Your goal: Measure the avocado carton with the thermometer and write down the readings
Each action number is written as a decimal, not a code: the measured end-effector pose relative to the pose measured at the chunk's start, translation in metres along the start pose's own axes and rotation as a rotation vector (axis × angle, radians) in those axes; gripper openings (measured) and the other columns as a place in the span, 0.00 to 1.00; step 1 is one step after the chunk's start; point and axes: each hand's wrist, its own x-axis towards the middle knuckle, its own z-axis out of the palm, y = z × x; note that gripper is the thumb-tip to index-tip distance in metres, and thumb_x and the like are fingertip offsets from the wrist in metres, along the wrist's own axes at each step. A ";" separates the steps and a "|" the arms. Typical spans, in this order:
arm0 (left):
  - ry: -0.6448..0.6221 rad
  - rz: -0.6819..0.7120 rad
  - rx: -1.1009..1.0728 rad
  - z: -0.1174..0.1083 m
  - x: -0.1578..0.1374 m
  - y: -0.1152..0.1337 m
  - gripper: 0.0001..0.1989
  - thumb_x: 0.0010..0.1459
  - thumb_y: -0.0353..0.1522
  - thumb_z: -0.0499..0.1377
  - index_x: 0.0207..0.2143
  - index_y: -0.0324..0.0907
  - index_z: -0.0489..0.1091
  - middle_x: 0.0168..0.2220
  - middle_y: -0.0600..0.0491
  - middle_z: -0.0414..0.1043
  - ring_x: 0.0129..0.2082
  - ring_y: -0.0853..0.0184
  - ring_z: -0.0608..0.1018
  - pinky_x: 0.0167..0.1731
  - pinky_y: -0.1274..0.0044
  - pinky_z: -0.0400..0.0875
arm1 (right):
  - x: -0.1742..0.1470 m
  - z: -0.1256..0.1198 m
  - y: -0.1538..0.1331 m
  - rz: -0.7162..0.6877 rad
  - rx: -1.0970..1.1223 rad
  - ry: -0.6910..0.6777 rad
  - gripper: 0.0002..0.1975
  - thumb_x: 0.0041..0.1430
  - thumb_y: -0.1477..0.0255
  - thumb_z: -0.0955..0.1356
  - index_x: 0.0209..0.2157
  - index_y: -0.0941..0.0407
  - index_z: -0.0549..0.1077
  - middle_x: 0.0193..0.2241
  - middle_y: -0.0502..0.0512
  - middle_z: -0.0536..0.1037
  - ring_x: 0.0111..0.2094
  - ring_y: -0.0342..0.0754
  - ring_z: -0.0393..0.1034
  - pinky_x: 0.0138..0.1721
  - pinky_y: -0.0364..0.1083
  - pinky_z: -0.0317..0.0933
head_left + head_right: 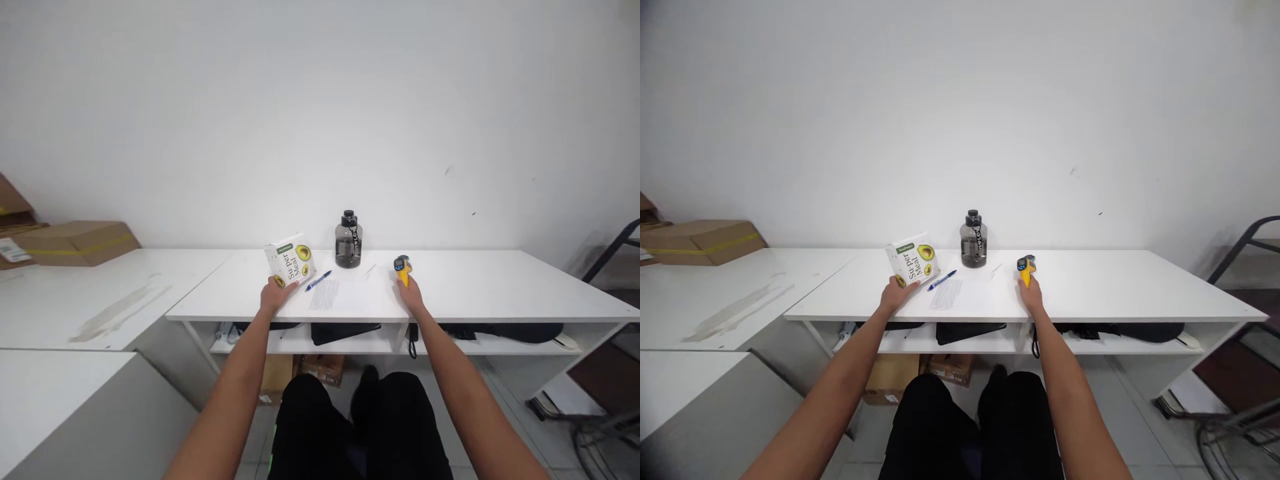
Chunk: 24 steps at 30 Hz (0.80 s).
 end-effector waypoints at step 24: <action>0.068 -0.070 -0.954 -0.038 -0.062 -0.015 0.26 0.37 0.39 0.70 0.39 0.44 0.66 0.40 0.51 0.80 0.42 0.60 0.82 0.40 0.72 0.77 | -0.026 -0.015 -0.013 0.098 0.143 0.491 0.42 0.64 0.51 0.60 0.70 0.59 0.49 0.53 0.68 0.76 0.56 0.62 0.73 0.54 0.54 0.67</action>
